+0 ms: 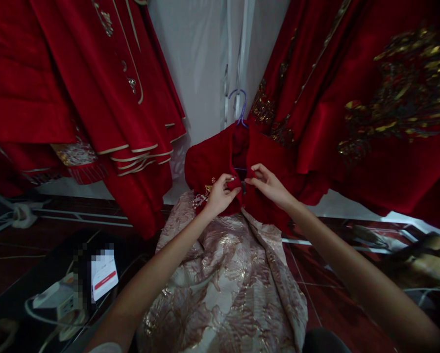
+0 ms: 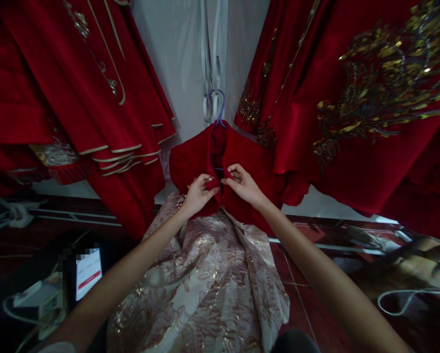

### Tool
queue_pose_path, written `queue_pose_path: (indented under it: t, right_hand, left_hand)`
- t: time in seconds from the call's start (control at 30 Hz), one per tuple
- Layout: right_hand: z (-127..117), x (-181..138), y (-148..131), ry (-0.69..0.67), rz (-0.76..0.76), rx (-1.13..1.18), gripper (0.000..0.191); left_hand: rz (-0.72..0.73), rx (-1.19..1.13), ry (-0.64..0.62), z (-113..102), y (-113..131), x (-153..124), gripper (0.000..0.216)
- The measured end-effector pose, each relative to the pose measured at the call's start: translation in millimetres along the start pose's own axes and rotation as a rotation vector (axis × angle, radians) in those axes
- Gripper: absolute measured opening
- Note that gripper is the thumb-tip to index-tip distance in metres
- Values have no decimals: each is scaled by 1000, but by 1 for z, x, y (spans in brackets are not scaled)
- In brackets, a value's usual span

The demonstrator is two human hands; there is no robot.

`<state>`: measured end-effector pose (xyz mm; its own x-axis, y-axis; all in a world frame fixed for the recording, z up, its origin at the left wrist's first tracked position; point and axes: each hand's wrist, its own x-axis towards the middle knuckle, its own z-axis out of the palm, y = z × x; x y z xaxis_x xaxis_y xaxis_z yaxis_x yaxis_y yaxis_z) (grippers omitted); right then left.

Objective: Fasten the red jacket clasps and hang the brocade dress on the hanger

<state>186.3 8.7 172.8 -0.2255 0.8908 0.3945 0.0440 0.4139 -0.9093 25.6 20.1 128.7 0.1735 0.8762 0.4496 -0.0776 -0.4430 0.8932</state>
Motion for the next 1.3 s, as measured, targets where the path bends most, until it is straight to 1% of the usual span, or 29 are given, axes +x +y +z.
queue_pose_path:
  t: [0.1, 0.2, 0.27, 0.33, 0.43, 0.53, 0.67, 0.87, 0.97, 1.1, 1.23, 1.3]
  right_hand:
    - [5, 3, 1, -6, -53, -10, 29]
    - [11, 5, 4, 37, -87, 3, 31]
    - [12, 4, 7, 87, -77, 22, 28]
    - [12, 3, 10, 122, -64, 32, 26]
    - [10, 1, 14, 114, -48, 47, 27]
    - [8, 1, 16, 107, -64, 43, 29]
    - [7, 0, 19, 149, -101, 1, 31]
    - [12, -3, 20, 126, -119, -7, 33]
    - [17, -4, 18, 134, -131, -41, 32]
    - [22, -3, 16, 184, -157, -69, 28]
    - [27, 1, 16, 199, -190, -88, 25]
    - [27, 1, 15, 206, -196, -119, 25]
  left_hand:
    - [102, 242, -117, -7, 14, 6, 28]
    - [121, 396, -192, -15, 23, 13, 29]
    - [117, 408, -229, -20, 25, 16, 30]
    - [105, 366, -268, -23, 25, 18, 30]
    - [55, 280, -308, -27, 26, 18, 30]
    - [19, 249, -330, -30, 29, 18, 30]
    - [1, 251, -344, -36, 29, 17, 30]
    - [35, 231, -359, -38, 28, 15, 30]
    - [100, 366, -363, -37, 33, 15, 28]
    - [187, 566, -378, -35, 38, 17, 29]
    - [221, 712, -356, -32, 40, 19, 32]
    - [244, 756, -361, -31, 43, 20, 26]
